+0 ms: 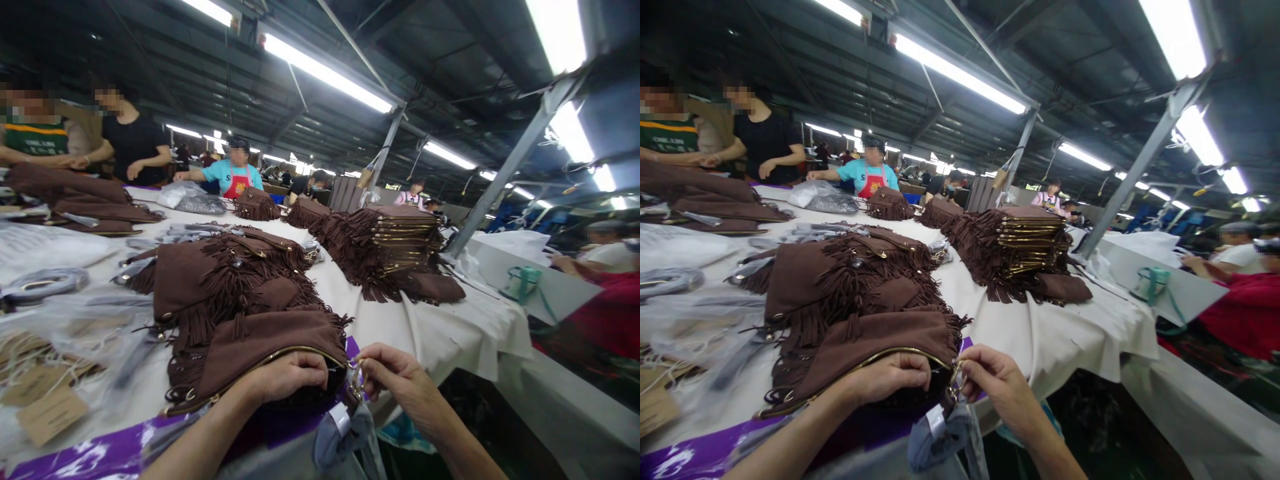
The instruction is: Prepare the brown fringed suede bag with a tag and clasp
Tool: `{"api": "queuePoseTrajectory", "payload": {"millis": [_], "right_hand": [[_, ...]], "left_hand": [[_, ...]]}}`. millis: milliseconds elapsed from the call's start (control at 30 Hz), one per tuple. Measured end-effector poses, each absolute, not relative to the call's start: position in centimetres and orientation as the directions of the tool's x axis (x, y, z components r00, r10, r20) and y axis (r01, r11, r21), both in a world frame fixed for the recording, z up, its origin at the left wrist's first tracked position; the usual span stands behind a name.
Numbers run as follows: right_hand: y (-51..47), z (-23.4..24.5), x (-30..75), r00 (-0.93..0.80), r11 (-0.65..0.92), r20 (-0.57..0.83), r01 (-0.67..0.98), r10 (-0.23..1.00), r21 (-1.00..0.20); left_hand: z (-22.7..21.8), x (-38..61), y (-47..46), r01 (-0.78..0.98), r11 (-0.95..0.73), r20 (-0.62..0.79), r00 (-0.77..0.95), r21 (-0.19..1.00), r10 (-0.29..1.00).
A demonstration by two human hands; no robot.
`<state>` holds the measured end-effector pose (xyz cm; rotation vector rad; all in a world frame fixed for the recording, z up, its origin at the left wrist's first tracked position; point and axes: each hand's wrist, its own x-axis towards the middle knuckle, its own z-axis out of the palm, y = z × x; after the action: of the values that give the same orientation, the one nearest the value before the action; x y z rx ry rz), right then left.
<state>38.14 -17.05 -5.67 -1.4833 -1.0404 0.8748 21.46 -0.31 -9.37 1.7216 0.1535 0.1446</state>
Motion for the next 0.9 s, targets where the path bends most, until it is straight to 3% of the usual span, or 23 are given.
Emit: {"api": "queuePoseTrajectory", "payload": {"millis": [300,467,633,900], "right_hand": [[-15.7,-5.9,38.3,0.309,-0.065,-0.025,0.122,0.951,-0.990],[-15.0,-6.7,37.8,0.246,-0.096,-0.087,0.025,0.965,-0.995],[-14.0,-7.8,36.6,0.259,-0.048,-0.040,0.025,0.965,-0.999],[-13.4,-8.3,35.8,0.310,-0.036,-0.025,0.030,0.950,-0.999]], "left_hand": [[-9.8,21.7,-0.3,-0.018,-0.131,0.039,0.986,0.991,0.163],[-10.1,22.0,-0.5,-0.074,-0.050,0.080,0.986,0.996,0.148],[-10.1,22.1,-0.8,-0.058,0.030,0.054,0.990,0.998,0.129],[-9.7,21.8,-0.8,-0.049,-0.029,0.053,0.980,0.998,0.191]]}}
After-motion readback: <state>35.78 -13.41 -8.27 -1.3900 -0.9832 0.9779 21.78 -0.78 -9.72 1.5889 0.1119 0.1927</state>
